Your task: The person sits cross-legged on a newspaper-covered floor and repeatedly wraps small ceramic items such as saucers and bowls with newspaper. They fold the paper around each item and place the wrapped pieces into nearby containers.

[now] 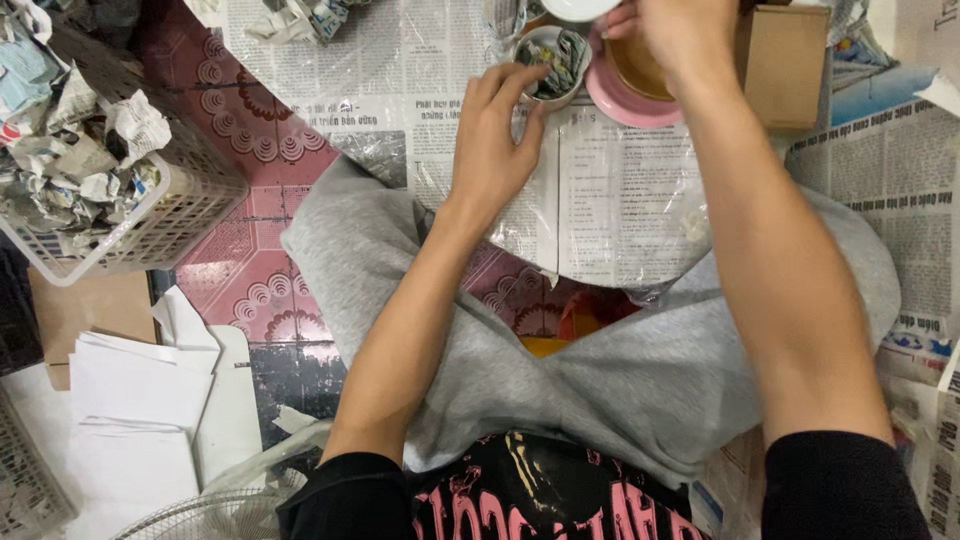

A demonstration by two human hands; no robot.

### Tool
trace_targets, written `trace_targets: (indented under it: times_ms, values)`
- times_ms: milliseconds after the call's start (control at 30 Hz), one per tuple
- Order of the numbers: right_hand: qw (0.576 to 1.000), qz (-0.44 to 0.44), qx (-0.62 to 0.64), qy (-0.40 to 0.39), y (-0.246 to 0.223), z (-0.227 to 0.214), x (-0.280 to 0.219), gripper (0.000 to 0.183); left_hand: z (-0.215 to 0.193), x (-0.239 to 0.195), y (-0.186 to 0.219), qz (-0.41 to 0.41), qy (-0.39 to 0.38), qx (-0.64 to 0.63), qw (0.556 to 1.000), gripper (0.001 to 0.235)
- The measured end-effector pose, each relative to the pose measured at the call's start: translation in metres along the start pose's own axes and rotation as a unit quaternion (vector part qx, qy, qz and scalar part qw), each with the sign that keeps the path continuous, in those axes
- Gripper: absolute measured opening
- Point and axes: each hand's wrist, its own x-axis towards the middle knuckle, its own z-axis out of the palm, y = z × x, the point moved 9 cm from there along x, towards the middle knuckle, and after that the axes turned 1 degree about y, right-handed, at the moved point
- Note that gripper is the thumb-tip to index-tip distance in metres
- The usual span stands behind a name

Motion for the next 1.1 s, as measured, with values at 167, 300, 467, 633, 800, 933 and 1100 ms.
trace_targets:
  times_ms: [167,300,467,633,800,933,1100]
  values:
    - [0.998,-0.017,-0.055,0.025,0.003,0.025,0.02,0.015,-0.016,0.003,0.005,-0.01,0.007,-0.016,1.0,0.025]
    - [0.999,0.03,-0.032,0.03,0.014,0.037,0.026,0.014,-0.023,0.0,0.002,-0.031,0.0,-0.039,0.999,0.025]
    - [0.99,-0.004,-0.139,0.005,0.014,0.046,0.033,0.013,-0.031,-0.002,0.001,-0.052,-0.016,-0.039,0.998,0.025]
    - [0.989,0.03,-0.142,0.024,0.002,0.047,0.029,0.015,-0.039,-0.002,0.008,-0.046,-0.028,-0.035,0.998,0.023]
    - [0.969,-0.105,-0.219,0.044,-0.066,0.049,-0.003,0.022,-0.054,0.0,0.002,-0.084,-0.062,-0.01,0.994,0.027]
    - [0.912,-0.284,-0.279,0.098,-0.125,0.081,-0.052,0.008,-0.074,0.003,-0.026,-0.179,-0.096,0.035,0.979,0.032]
    - [0.96,-0.158,-0.225,-0.061,-0.107,0.18,-0.064,0.018,-0.124,0.021,-0.072,-0.234,0.001,0.109,0.966,0.035]
